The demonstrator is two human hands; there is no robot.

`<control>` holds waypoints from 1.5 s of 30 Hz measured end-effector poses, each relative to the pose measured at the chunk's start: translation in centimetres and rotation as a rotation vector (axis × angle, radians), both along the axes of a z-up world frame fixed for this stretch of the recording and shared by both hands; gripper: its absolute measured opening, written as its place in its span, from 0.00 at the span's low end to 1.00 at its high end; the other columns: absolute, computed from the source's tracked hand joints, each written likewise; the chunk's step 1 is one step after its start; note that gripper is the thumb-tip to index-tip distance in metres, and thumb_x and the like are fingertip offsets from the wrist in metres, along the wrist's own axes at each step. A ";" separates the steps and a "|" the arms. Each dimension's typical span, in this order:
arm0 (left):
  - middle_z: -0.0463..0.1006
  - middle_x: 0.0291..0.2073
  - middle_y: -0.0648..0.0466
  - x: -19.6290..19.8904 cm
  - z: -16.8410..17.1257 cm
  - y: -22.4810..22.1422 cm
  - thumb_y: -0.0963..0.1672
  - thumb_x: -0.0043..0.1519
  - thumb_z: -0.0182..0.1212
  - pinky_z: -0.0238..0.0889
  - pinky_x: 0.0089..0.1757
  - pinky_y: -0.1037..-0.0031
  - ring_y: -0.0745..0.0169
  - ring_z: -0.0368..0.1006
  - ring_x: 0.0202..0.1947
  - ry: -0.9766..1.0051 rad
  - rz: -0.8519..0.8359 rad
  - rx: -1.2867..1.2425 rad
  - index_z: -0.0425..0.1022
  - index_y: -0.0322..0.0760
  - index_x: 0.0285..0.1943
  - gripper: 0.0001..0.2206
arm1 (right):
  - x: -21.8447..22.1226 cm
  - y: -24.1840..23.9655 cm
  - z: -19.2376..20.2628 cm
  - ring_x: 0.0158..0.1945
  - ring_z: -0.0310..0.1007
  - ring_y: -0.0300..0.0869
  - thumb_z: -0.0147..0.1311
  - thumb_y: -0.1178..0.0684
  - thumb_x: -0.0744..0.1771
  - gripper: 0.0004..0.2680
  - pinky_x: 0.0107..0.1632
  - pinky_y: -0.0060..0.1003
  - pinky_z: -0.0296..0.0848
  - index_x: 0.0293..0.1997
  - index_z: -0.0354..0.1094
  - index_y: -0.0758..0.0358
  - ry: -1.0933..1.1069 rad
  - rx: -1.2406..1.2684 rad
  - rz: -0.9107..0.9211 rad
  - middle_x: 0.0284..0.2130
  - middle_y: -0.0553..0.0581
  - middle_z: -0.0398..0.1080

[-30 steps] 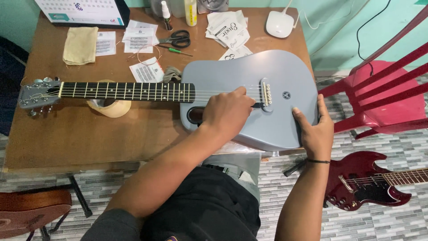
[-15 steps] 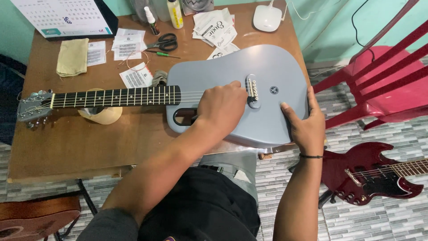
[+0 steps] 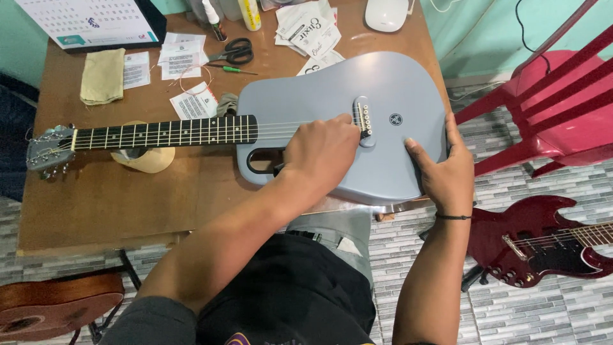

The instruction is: Removing old strings from an acoustic guitar using a manual string winder and hands.

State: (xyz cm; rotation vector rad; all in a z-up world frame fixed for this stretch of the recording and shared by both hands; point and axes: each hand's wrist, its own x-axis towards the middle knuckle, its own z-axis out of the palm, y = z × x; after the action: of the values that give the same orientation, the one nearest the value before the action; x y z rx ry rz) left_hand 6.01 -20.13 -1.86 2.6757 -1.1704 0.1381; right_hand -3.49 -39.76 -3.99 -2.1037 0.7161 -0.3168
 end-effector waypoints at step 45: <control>0.73 0.16 0.52 -2.2 -4.3 -1.1 0.38 0.62 0.60 0.72 0.20 0.53 0.46 0.78 0.18 -0.036 0.126 -0.104 0.81 0.36 0.31 0.08 | 0.1 0.0 -0.7 0.66 0.62 0.64 0.67 0.44 0.64 0.31 0.63 0.58 0.60 0.75 0.54 0.50 -0.027 0.075 -0.049 0.63 0.71 0.63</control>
State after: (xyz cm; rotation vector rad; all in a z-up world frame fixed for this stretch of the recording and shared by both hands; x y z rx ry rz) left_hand 3.79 -21.18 -6.17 2.6647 -0.9761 0.2607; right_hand -3.41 -39.72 -4.70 -2.0101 0.7527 -0.3396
